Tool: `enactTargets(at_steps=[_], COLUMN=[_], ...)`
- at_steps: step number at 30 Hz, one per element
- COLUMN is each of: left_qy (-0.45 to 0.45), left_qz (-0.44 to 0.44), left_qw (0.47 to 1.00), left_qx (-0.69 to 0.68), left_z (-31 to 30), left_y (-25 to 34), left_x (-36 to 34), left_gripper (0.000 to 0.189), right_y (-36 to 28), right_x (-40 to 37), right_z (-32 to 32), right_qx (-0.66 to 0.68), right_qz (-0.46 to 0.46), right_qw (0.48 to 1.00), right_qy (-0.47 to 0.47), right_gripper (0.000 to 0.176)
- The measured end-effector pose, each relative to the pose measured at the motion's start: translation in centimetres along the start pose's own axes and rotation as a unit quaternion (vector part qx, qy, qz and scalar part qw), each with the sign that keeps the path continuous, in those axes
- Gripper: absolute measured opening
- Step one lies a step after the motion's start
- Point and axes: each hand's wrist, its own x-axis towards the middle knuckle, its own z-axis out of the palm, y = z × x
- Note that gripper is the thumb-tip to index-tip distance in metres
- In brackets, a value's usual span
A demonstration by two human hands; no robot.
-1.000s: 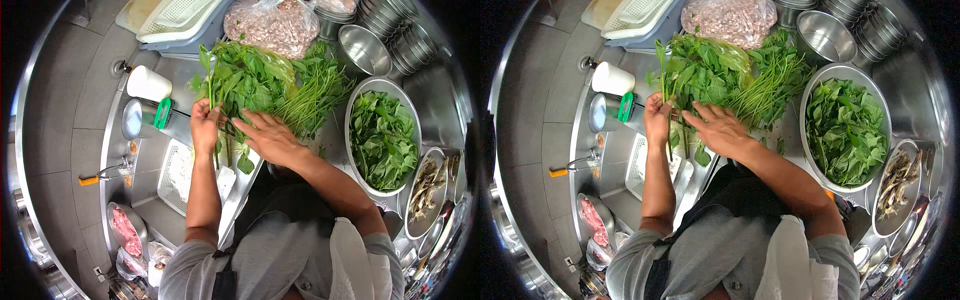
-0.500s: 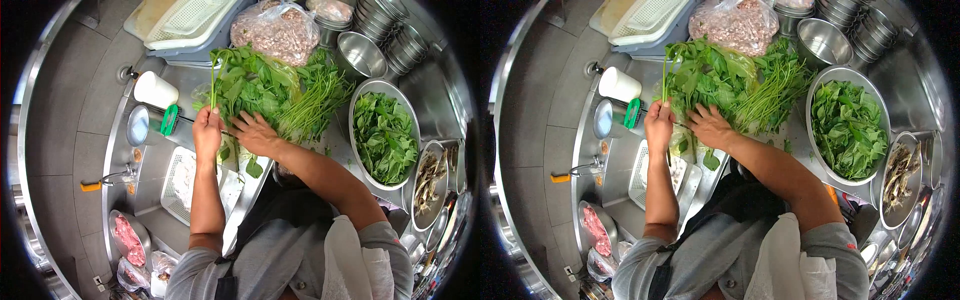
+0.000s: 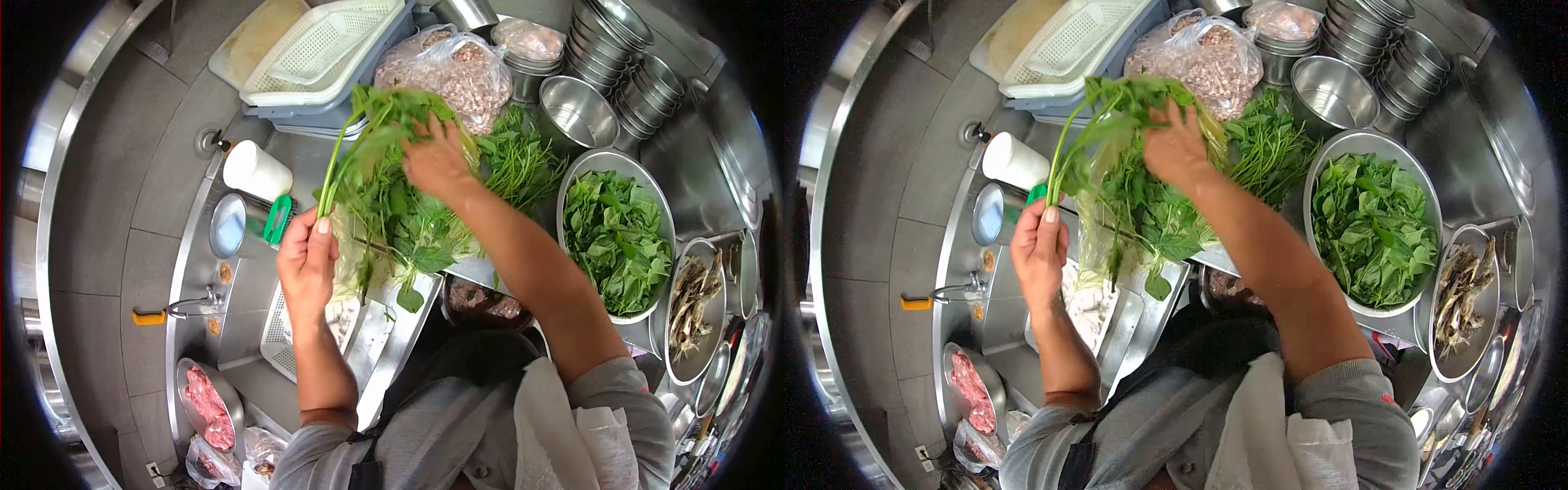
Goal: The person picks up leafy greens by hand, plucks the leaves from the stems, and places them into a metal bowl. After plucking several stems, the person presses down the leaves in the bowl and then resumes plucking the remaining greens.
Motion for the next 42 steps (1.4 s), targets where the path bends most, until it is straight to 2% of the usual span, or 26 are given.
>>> enactTargets(at_steps=[2,5,6,9,11,15,19,22,23,25,26,29,32,34,37,41,42], left_qy=[-0.012,0.006,0.018,0.063,0.082,0.103,0.109,0.115,0.135,0.109,0.118,0.11,0.085,0.066,0.024,-0.075,-0.096], left_qz=[-0.003,-0.038,-0.05,-0.069,-0.068,-0.019,0.036,0.047,0.047,0.085,0.105,0.139,0.136,0.111,0.058,-0.016,-0.044], left_qw=[0.999,0.998,0.997,0.996,0.994,0.991,0.992,0.984,0.984,0.988,0.984,0.978,0.978,0.983,0.977,0.955,0.95], left_qx=[0.035,0.053,0.051,-0.002,-0.011,-0.089,-0.057,-0.125,-0.103,-0.066,-0.08,-0.113,-0.136,-0.132,-0.205,-0.286,-0.294], left_z=[-1.8,-2.6,-3.1,-4.4,-5.0,-5.2,-5.8,-4.9,-4.0,-3.9,-4.4,-6.4,-6.5,-5.7,-2.7,1.6,2.8], left_y=[0.0,0.2,0.0,-0.1,0.9,1.7,2.4,2.5,2.8,3.5,3.8,5.2,4.7,4.0,2.5,-0.7,-1.5], left_x=[-0.7,-1.8,-2.2,-2.3,-2.3,-2.5,-2.1,-0.9,-0.7,-0.3,-0.2,0.4,0.5,0.5,0.7,1.4,1.4], left_gripper=[0.022,0.019,0.019,0.019,0.02,0.021,0.023,0.023,0.022,0.023,0.023,0.024,0.023,0.022,0.019,0.018,0.018], right_y=[3.3,4.3,4.5,4.2,3.6,4.1,5.9,6.3,6.9,9.1,9.0,8.6,7.1,6.9,6.2,6.6,6.0], right_x=[0.9,0.0,-0.3,-0.7,-0.5,-0.8,-0.6,-2.0,-3.1,-4.4,-3.8,-3.6,-2.2,-1.9,-3.5,-6.7,-7.7], right_z=[1.5,1.7,2.1,1.6,-0.4,-1.9,-0.8,1.0,2.4,4.2,3.4,2.3,-0.3,-2.7,-7.3,-11.9,-13.9], right_qx=[-0.004,-0.172,-0.204,-0.094,-0.004,0.098,-0.004,-0.092,-0.053,0.015,0.006,-0.007,0.046,0.11,0.194,0.267,0.342], right_qz=[0.027,-0.023,-0.02,0.015,0.065,0.152,0.169,0.127,0.141,0.172,0.179,0.176,0.174,0.153,0.143,0.116,0.135], right_qw=[0.991,0.944,0.934,0.964,0.982,0.98,0.951,0.933,0.943,0.958,0.941,0.939,0.936,0.955,0.967,0.946,0.915], right_qy=[-0.133,-0.281,-0.294,-0.246,-0.175,-0.087,-0.259,-0.324,-0.296,-0.23,-0.288,-0.296,-0.304,-0.227,-0.088,0.142,0.166], right_gripper=[0.039,0.044,0.037,0.031,0.029,0.03,0.036,0.041,0.041,0.041,0.044,0.042,0.038,0.036,0.036,0.03,0.025])
